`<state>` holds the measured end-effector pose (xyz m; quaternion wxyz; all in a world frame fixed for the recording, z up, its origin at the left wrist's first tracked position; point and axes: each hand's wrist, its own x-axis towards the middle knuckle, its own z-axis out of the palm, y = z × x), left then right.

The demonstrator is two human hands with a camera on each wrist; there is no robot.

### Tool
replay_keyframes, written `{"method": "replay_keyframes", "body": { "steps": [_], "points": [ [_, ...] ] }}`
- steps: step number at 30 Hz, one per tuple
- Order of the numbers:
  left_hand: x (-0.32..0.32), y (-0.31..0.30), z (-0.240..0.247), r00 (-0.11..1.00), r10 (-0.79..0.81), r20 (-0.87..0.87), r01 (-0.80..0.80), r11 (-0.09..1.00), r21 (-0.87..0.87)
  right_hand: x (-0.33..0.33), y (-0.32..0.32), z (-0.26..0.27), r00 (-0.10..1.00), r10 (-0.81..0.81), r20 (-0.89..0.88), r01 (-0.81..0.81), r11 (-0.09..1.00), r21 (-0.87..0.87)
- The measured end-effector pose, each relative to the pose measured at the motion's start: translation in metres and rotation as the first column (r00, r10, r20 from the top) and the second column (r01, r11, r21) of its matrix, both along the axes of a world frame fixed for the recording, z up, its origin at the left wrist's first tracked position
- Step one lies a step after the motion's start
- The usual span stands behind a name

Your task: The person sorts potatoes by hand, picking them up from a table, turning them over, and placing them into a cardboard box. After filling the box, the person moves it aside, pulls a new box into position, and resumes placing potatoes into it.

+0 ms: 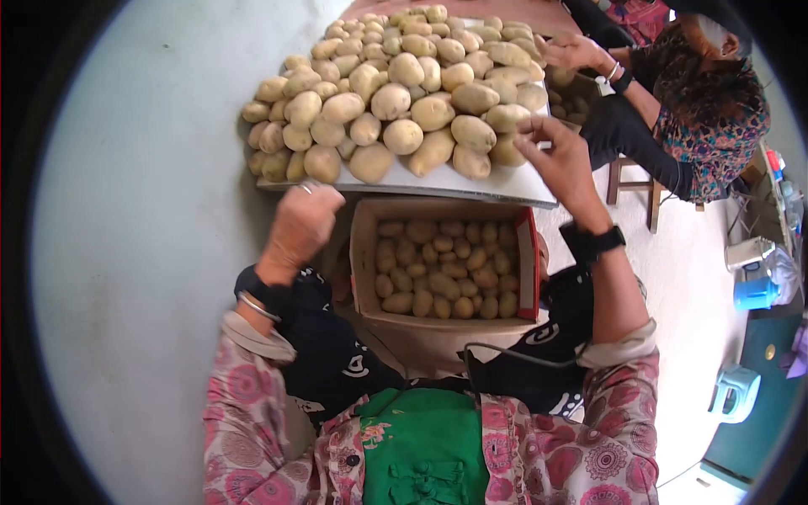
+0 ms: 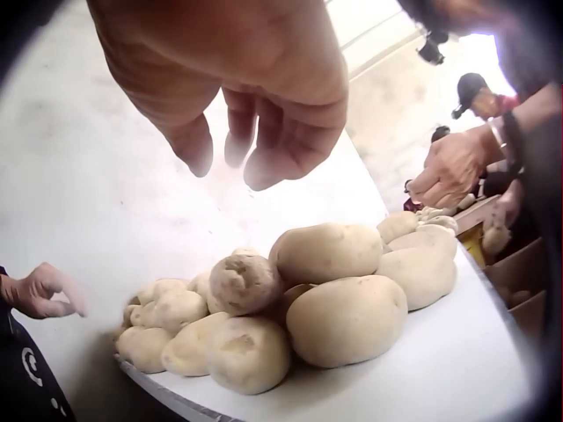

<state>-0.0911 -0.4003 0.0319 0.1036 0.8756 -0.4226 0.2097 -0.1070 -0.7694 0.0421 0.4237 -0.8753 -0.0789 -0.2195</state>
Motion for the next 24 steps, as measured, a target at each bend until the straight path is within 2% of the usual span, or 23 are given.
{"method": "replay_keyframes", "body": {
  "steps": [2, 4, 6, 7, 8, 10, 12, 14, 15, 17, 18, 19, 20, 21, 22, 24],
  "points": [
    [0.029, 0.023, 0.009, 0.995, 0.02, 0.097, -0.021, 1.0, 0.008, 0.014, 0.007, 0.003, 1.0, -0.027, -0.015, 0.026, 0.998, -0.049],
    [0.041, 0.044, 0.025, 0.985, 0.108, 0.132, -0.114, 0.993, 0.038, 0.027, 0.02, 0.003, 0.999, -0.041, -0.026, 0.039, 0.995, -0.093],
    [0.031, 0.044, 0.028, 0.997, 0.036, 0.071, -0.039, 0.998, 0.047, 0.035, 0.033, -0.001, 0.995, 0.086, 0.041, -0.078, 0.985, -0.156],
    [0.023, 0.039, 0.021, 0.999, -0.033, 0.04, 0.031, 0.999, 0.041, 0.043, 0.037, -0.01, 0.988, 0.119, 0.103, -0.092, 0.968, -0.235],
    [0.013, 0.03, 0.011, 0.995, -0.101, 0.013, 0.101, 0.994, 0.03, 0.047, 0.04, -0.016, 0.987, 0.122, 0.104, -0.095, 0.968, -0.232],
    [-0.009, 0.013, -0.011, 0.976, -0.193, -0.1, 0.197, 0.98, 0.035, 0.05, 0.044, -0.027, 0.982, 0.085, 0.168, -0.007, 0.906, -0.422],
    [-0.03, -0.006, -0.027, 0.94, -0.198, -0.278, 0.231, 0.969, 0.091, 0.048, 0.049, -0.03, 0.985, 0.065, 0.161, 0.017, 0.888, -0.46],
    [-0.029, -0.011, -0.036, 0.927, -0.222, -0.303, 0.25, 0.966, 0.059, 0.044, 0.058, -0.025, 0.976, 0.003, 0.219, 0.114, 0.847, -0.519],
    [-0.022, -0.009, -0.036, 0.93, -0.211, -0.302, 0.238, 0.97, 0.056, 0.044, 0.06, -0.024, 0.976, 0.015, 0.218, 0.112, 0.824, -0.555],
    [0.0, -0.008, -0.039, 0.936, -0.271, -0.226, 0.246, 0.96, -0.134, 0.049, 0.064, -0.024, 0.972, 0.002, 0.236, 0.138, 0.805, -0.577],
    [0.008, -0.009, -0.043, 0.933, -0.273, -0.234, 0.245, 0.959, -0.144, 0.049, 0.067, -0.024, 0.969, -0.025, 0.247, 0.172, 0.786, -0.593],
    [0.014, -0.011, -0.047, 0.946, -0.179, -0.269, 0.117, 0.966, -0.23, 0.048, 0.066, -0.021, 0.992, -0.082, 0.1, 0.128, 0.727, -0.675],
    [0.018, -0.014, -0.052, 0.945, -0.088, -0.315, -0.013, 0.952, -0.306, 0.046, 0.066, -0.02, 0.993, -0.09, 0.082, 0.122, 0.721, -0.682],
    [0.017, -0.029, -0.048, 0.915, -0.07, -0.398, -0.099, 0.916, -0.389, 0.046, 0.066, -0.019, 0.991, -0.093, 0.093, 0.132, 0.715, -0.687],
    [0.018, -0.041, -0.043, 0.91, -0.069, -0.41, -0.109, 0.911, -0.397, 0.048, 0.067, -0.019, 0.991, -0.086, 0.105, 0.135, 0.709, -0.692],
    [0.022, -0.055, -0.032, 0.953, -0.122, -0.279, 0.006, 0.924, -0.383, 0.052, 0.066, -0.022, 0.987, -0.053, 0.148, 0.142, 0.71, -0.689]
  ]
}}
